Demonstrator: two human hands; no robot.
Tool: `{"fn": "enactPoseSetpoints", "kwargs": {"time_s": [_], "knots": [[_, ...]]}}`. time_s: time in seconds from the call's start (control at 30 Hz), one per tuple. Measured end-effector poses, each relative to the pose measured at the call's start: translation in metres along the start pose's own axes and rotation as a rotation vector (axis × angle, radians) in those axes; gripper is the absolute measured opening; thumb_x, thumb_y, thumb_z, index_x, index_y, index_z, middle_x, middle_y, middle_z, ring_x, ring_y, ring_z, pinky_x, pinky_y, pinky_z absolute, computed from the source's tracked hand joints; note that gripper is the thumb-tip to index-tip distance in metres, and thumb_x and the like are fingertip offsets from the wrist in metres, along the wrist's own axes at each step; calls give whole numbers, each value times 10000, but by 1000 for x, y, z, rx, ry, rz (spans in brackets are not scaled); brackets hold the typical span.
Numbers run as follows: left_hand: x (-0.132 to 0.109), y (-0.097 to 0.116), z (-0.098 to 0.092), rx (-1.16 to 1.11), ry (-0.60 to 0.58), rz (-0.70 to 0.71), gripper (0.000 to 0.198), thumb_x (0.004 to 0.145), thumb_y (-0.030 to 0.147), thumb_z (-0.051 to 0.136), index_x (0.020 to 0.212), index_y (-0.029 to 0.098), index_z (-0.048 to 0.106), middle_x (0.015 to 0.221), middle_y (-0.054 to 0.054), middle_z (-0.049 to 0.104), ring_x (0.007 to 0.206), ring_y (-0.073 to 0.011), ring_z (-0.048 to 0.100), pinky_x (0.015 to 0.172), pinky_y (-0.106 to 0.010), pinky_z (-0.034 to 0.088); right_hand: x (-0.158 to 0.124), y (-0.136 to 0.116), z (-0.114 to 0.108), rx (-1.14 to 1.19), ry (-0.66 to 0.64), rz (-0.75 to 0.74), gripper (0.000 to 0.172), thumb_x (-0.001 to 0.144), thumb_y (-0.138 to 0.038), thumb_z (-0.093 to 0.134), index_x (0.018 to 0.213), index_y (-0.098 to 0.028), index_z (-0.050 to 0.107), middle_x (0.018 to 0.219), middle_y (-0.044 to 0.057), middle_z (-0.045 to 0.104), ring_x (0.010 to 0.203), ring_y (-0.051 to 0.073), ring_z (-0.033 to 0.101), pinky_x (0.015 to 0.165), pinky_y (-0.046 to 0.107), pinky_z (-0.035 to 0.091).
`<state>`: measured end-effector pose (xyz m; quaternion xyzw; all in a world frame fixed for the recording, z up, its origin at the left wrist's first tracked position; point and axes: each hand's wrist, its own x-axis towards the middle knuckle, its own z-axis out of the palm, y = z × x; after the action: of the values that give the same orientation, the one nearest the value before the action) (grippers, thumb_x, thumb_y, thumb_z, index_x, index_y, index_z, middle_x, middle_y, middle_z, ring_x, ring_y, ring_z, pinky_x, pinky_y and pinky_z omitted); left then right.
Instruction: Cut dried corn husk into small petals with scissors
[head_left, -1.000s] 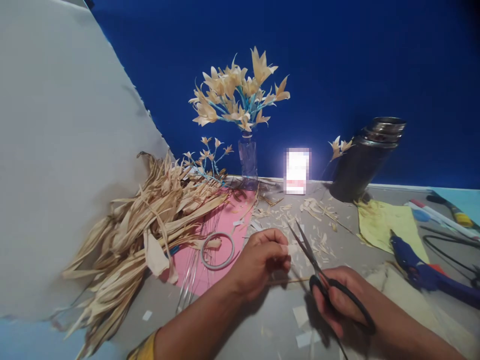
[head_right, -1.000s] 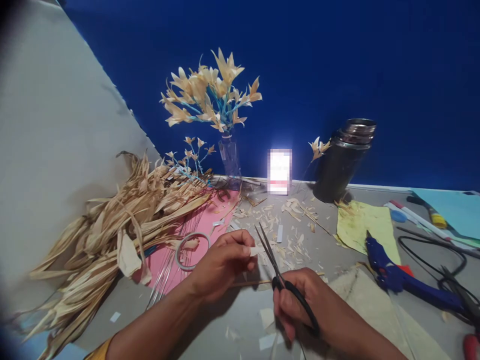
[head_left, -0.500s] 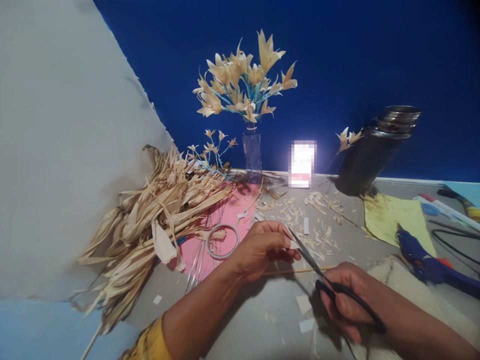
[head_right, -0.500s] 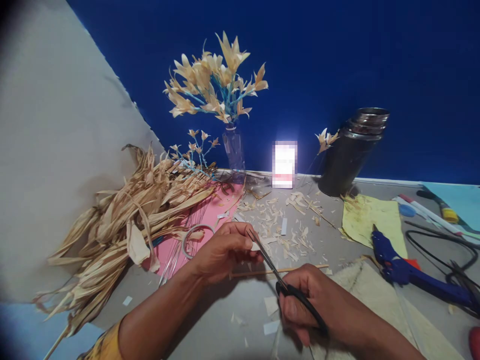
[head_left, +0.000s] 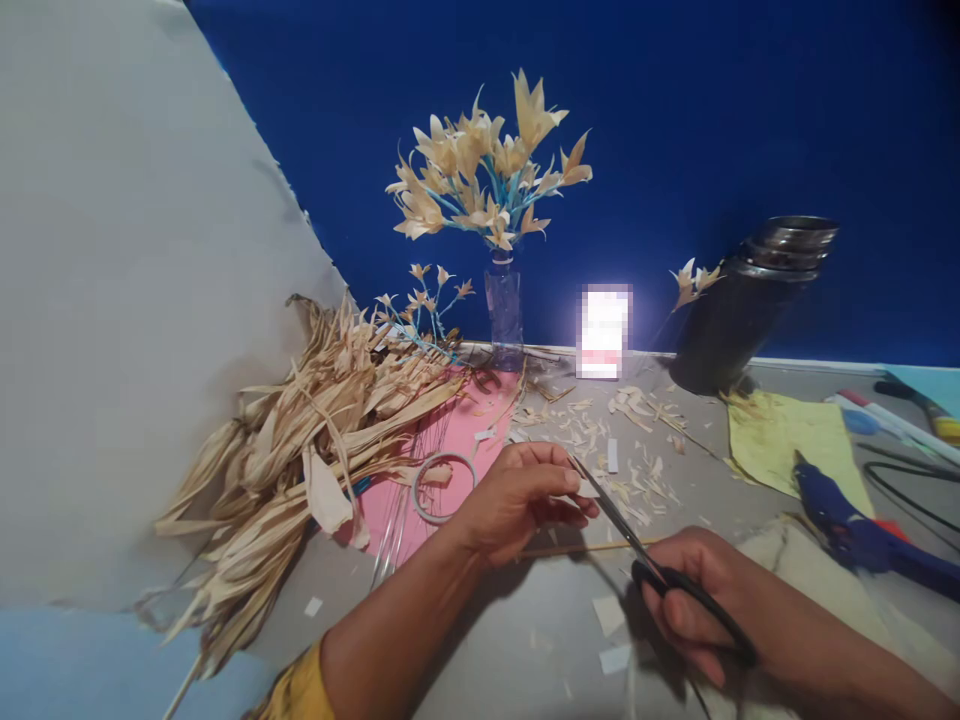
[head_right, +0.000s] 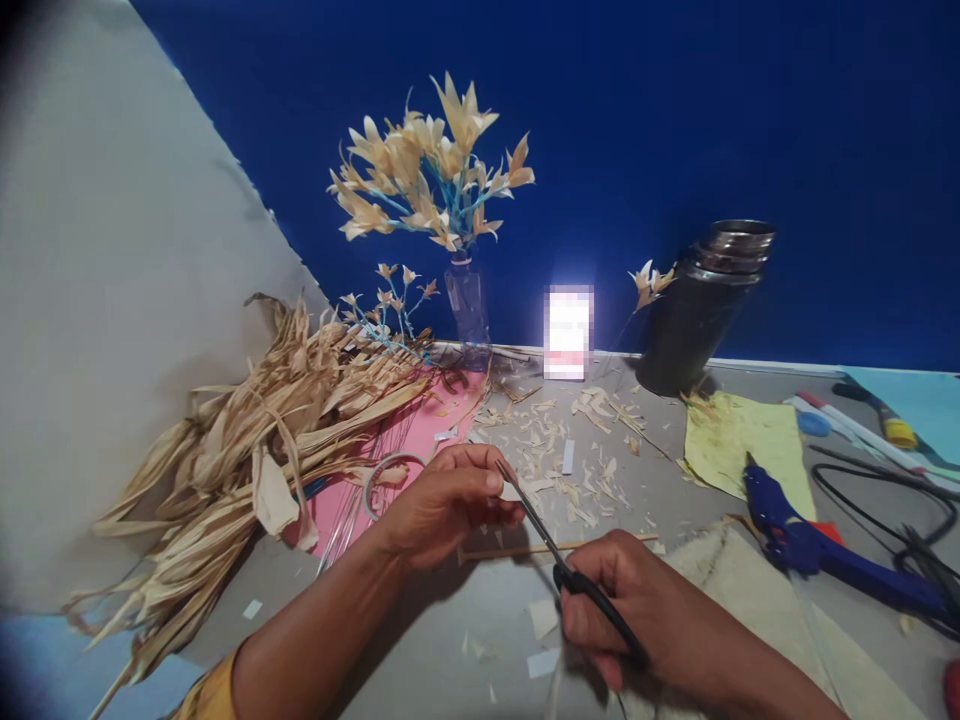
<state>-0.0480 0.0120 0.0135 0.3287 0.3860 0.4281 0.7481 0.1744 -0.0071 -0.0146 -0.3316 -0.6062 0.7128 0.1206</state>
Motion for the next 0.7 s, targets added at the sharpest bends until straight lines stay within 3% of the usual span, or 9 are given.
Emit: {"fn": "enactPoseSetpoints", "kwargs": {"time_s": [0.27,0.7], "knots": [[3,1,-1,-11,57,25,382,540,314,921,669,130,612,613,-11,652,587,-155,673,613,-264,509,-2,-6,1,-65,51,27,698,702,-877,577,574,-195,503,436,-37,458,429,83,327,454,256,201],[3,1,-4,1,82,40,390,536,304,929,667,132,605,598,-12,659,567,-149,664,597,-259,514,0,1,-1,-46,72,54,656,713,-820,627,551,-202,479,424,-52,426,403,69,316,427,241,195]]}}
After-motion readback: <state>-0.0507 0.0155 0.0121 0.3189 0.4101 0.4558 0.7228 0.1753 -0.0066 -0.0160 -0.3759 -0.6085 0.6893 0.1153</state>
